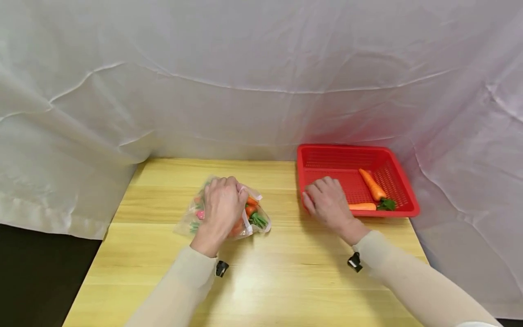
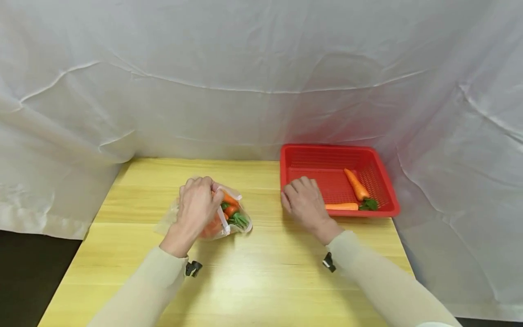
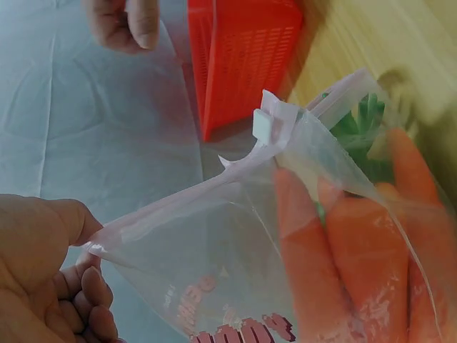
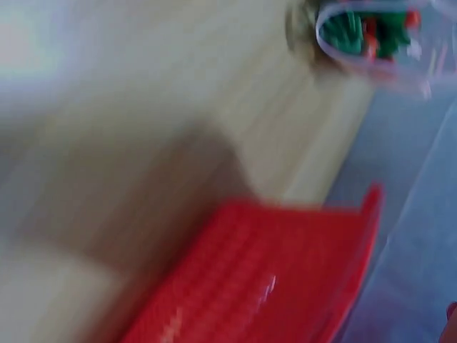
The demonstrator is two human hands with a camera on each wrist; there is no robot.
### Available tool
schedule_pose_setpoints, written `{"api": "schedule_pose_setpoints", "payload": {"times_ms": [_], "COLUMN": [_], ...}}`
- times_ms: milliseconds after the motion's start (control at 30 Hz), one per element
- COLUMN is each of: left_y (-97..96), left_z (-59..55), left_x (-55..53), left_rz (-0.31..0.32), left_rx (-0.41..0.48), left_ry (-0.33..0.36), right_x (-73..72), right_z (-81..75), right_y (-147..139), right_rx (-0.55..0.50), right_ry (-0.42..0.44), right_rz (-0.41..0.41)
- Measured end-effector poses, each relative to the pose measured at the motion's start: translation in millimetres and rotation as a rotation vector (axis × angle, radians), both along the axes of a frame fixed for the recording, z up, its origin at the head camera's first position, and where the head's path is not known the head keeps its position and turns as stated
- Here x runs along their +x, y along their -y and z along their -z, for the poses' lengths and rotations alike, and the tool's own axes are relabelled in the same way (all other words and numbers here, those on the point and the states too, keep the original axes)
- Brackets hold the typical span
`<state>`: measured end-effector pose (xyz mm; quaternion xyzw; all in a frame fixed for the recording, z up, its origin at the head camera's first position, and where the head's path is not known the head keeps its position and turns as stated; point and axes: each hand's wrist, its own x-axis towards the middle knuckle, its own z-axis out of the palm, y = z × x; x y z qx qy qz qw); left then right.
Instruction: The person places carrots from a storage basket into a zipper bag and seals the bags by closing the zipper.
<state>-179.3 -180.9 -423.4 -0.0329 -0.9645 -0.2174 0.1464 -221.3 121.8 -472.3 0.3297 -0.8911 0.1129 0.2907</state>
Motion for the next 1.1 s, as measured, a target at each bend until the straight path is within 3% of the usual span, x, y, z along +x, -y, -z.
{"api": "schedule_pose_setpoints", "payload": {"times_ms": [267,533,867,1100], "left_y": [-0.8,-0.1,0.9,-0.5], "left_z": [4.5,6.1,7.3,8.5], "left_x": [2.1,3.4,8.9,10.8], "left_rz": [0.005,0.012,0.022,0.013], "left_rx": [-0.004,-0.002,0.014,0.019], "left_ry": [0.007,0.010,0.017,0.043], "right_x": [-24.5,-39.9,-56.0,-56.3], "right_z": [-11.4,-12.1,-4.1,11.6], "right_y": [-60,-104,-148,-183], "right_rx": [0.045,0.149,0.271,0.371], "right_ry": [-0.070,0.052,0.078,0.151], "right_rz": [0.154,0.329,0.375,0.404]}}
